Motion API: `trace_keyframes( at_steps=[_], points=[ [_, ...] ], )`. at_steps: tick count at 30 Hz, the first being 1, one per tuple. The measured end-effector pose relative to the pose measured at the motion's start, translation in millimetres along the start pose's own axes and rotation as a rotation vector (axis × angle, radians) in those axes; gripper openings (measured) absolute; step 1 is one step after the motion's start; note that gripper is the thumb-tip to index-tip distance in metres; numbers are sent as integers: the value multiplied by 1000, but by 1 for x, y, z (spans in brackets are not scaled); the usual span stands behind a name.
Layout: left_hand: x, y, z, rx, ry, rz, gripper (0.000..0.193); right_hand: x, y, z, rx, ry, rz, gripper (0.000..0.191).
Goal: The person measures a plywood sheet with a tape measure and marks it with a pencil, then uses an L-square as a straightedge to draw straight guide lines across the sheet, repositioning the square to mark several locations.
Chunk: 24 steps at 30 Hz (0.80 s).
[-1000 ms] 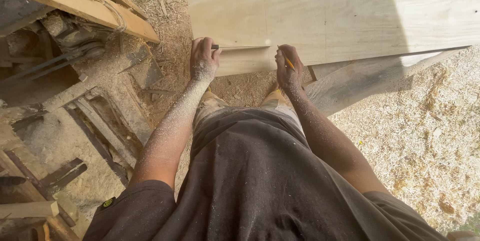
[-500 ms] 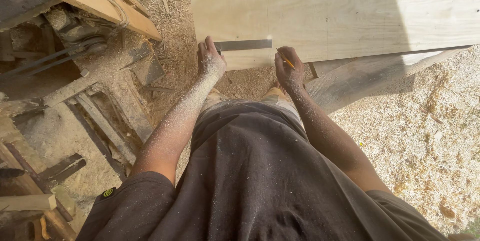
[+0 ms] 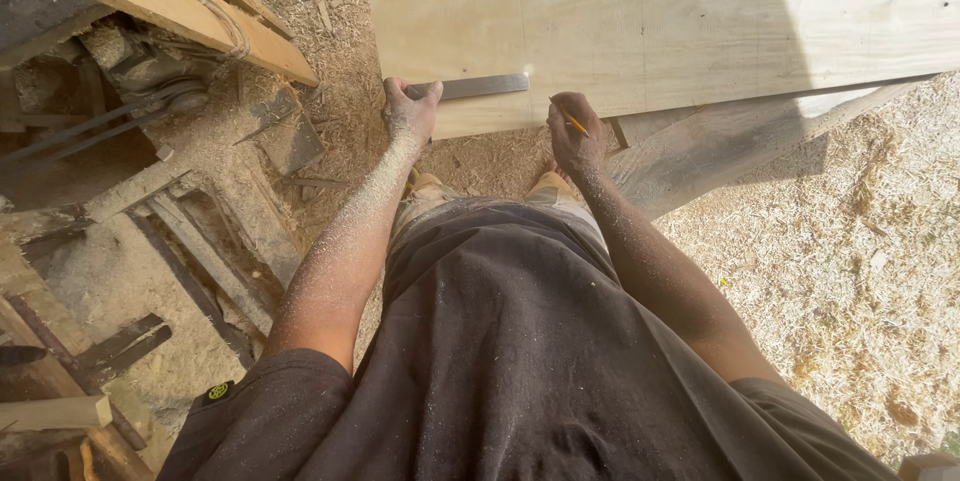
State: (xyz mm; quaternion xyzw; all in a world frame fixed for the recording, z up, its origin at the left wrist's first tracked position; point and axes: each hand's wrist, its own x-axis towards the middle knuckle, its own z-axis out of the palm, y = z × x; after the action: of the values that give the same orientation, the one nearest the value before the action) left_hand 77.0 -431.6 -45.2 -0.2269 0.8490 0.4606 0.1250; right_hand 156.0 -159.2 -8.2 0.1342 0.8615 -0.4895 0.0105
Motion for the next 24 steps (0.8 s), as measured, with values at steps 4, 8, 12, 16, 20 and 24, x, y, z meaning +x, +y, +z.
trace_keyframes(
  at_steps=[4, 8, 12, 16, 20, 24],
  points=[
    [1, 3, 5, 72, 20, -41, 52, -3, -5, 5, -4, -10, -100, 17],
    [4, 10, 3, 104, 19, -68, 54, -8, -12, 5, -34, -34, -74, 19],
    [8, 7, -4, 163, 34, -20, 61, -10, -19, 5, -27, -53, -59, 21],
    [13, 4, -5, 181, 39, 28, 67, -8, -19, 8, -5, -66, -49, 22],
    [13, 7, -4, 193, 30, -2, 68, -6, -14, 15, -15, -74, -88, 24],
    [12, 10, -6, 197, 21, -17, 67, -3, -8, 24, 5, -62, -132, 26]
  ],
)
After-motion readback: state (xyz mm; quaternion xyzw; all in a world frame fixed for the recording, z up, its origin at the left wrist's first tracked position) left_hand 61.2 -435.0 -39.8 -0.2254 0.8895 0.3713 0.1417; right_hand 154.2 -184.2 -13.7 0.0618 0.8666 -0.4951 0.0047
